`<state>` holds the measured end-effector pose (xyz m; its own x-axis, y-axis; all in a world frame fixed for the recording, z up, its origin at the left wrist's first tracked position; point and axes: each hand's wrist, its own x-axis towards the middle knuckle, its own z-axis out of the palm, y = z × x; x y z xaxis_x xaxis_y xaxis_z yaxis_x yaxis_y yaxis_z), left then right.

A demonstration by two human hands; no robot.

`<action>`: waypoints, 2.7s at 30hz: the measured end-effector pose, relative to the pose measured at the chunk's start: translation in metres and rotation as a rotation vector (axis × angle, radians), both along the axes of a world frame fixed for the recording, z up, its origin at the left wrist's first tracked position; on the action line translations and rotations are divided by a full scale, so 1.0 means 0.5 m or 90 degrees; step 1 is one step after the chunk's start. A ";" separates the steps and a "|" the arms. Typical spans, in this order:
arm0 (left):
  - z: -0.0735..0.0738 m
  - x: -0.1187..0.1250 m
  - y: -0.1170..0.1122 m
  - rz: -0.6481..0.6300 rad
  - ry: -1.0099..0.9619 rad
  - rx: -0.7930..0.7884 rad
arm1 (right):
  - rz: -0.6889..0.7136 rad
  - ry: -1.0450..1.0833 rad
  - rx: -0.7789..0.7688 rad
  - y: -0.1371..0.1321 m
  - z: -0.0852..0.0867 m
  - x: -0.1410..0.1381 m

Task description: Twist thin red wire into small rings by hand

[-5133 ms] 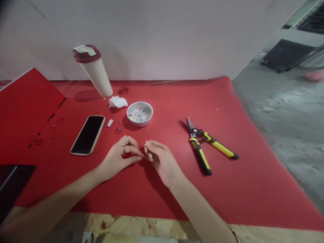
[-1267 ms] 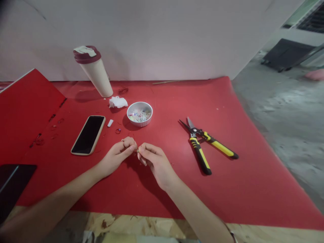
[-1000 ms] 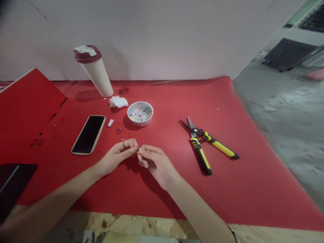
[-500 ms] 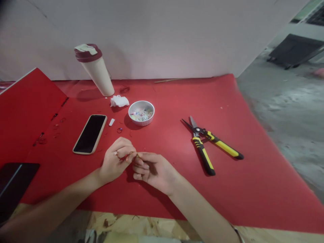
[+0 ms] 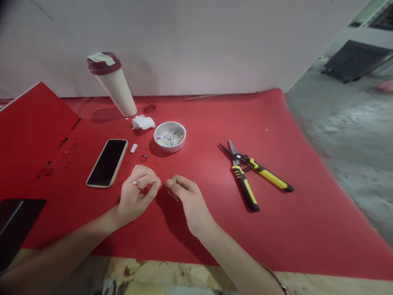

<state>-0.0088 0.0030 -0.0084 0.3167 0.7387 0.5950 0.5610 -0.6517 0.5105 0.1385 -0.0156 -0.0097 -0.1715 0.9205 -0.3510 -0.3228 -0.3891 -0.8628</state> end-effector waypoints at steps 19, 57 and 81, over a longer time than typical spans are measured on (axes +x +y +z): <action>0.003 0.008 -0.013 -0.007 0.134 0.114 | -0.105 0.143 -0.011 -0.003 0.003 -0.006; 0.002 0.008 0.011 -0.154 -0.229 -0.750 | -0.041 -0.159 0.148 0.025 -0.009 0.031; -0.003 0.006 0.015 -0.161 -0.420 -0.788 | 0.015 -0.388 0.277 0.024 0.014 0.034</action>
